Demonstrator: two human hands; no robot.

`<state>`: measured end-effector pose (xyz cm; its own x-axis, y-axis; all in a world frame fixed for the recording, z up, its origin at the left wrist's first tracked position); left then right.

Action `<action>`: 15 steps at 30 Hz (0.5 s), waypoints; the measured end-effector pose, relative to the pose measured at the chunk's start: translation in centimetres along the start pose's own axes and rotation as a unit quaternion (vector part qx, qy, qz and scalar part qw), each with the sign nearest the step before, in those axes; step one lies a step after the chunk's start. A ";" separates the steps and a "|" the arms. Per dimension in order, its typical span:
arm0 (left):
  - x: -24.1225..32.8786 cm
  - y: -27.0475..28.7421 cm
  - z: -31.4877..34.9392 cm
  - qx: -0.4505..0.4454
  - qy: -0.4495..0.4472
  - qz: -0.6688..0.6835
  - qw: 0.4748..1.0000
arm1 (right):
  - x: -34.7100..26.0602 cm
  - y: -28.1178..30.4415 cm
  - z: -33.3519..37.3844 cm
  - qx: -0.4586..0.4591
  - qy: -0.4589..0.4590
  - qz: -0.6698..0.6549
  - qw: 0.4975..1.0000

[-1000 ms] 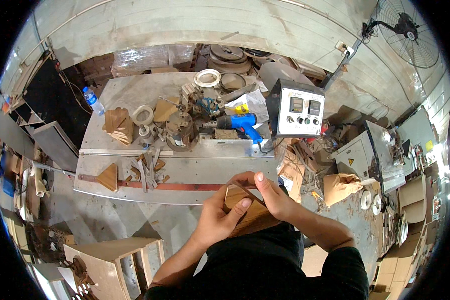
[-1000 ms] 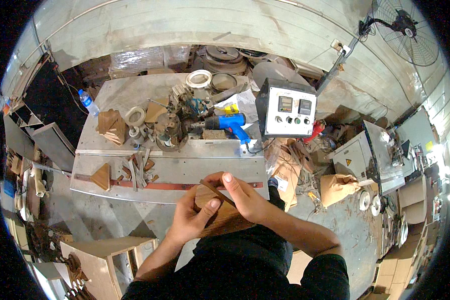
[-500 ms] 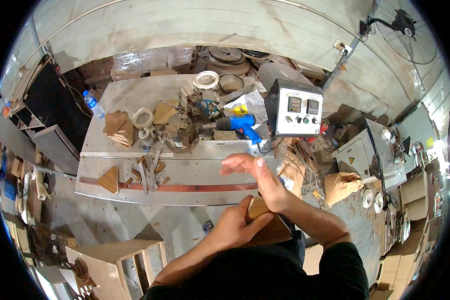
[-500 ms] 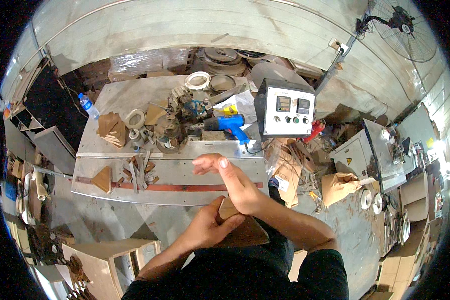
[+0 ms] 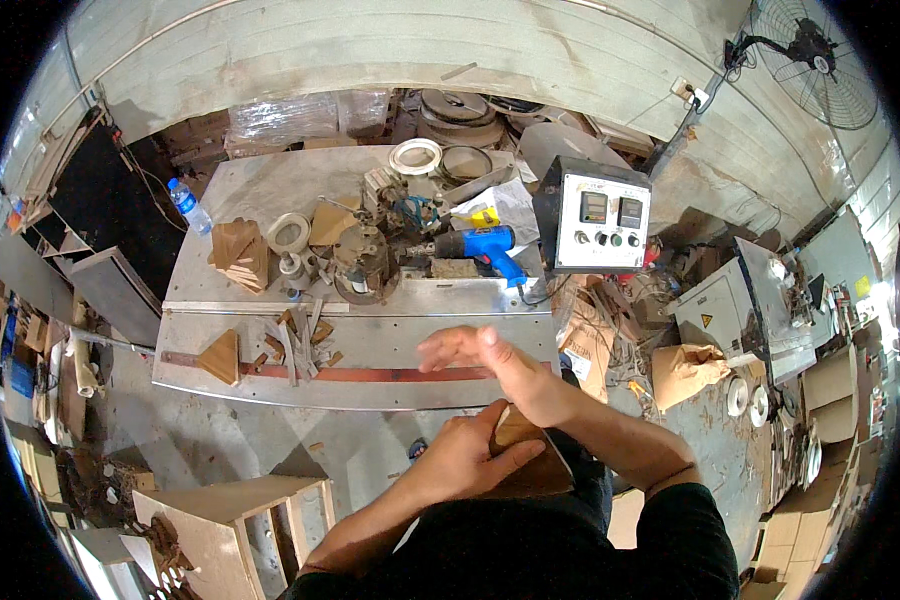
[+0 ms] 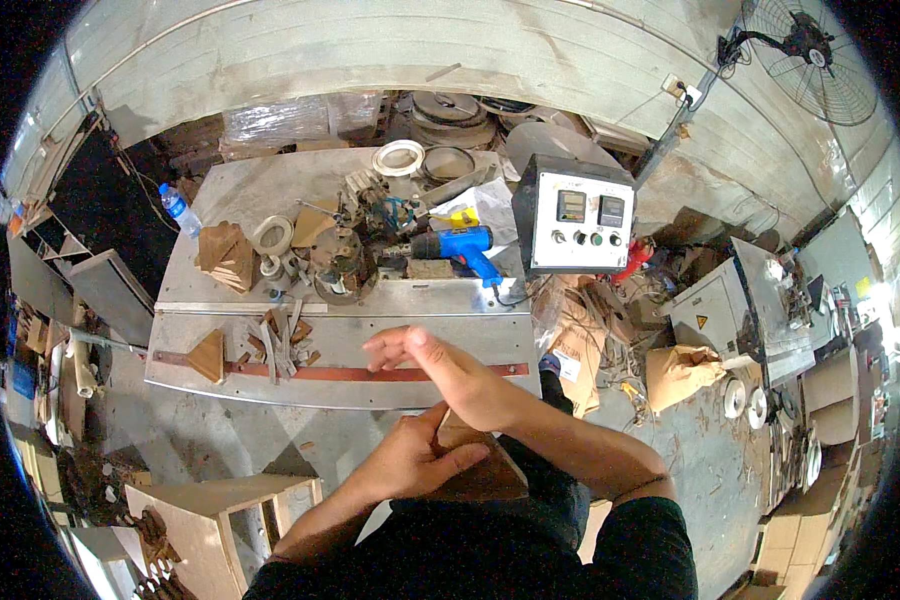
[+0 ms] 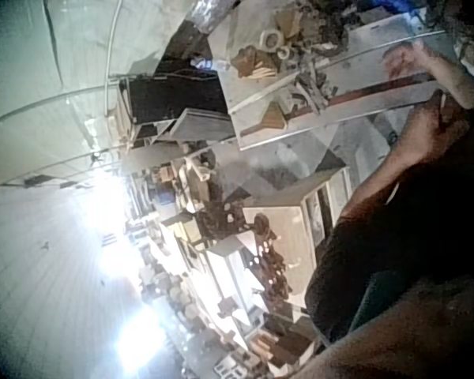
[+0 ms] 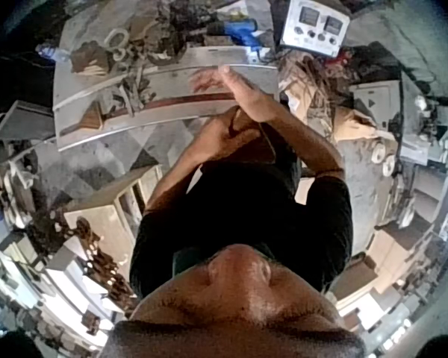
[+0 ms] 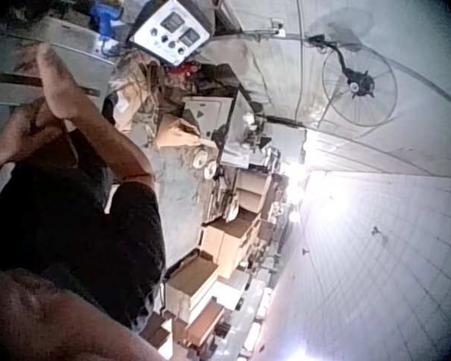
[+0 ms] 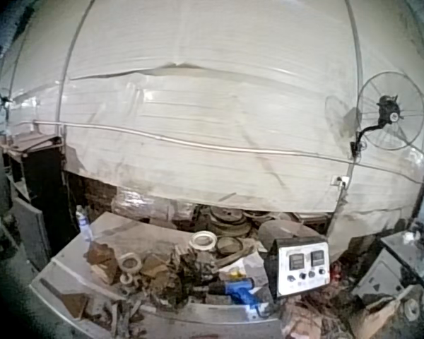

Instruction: The person applies heat to wood veneer pieces using a heat gun, pressing and smoothing the veneer by hand to ensure a bond.

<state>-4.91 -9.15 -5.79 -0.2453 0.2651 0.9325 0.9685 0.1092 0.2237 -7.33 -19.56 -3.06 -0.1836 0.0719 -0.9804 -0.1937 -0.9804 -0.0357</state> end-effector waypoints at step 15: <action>0.0 5.3 -0.1 0.178 -0.049 0.168 0.968 | -0.2 0.2 3.3 0.063 0.020 0.032 0.997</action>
<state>0.22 -8.68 -4.56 0.0618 0.4305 0.9005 0.9224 0.3201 -0.2163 -10.45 -19.14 -2.19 -0.1622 0.0004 -0.9868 -0.3027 -0.9518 0.0493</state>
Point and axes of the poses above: each hand's wrist, its own z-axis away from the middle knuckle, its own y-axis out of the back of the hand, x = y × z, the point moved 5 cm from there along -z, towards the middle knuckle, and after that the axes turned 12 degrees about -y, right-handed, at the moved point
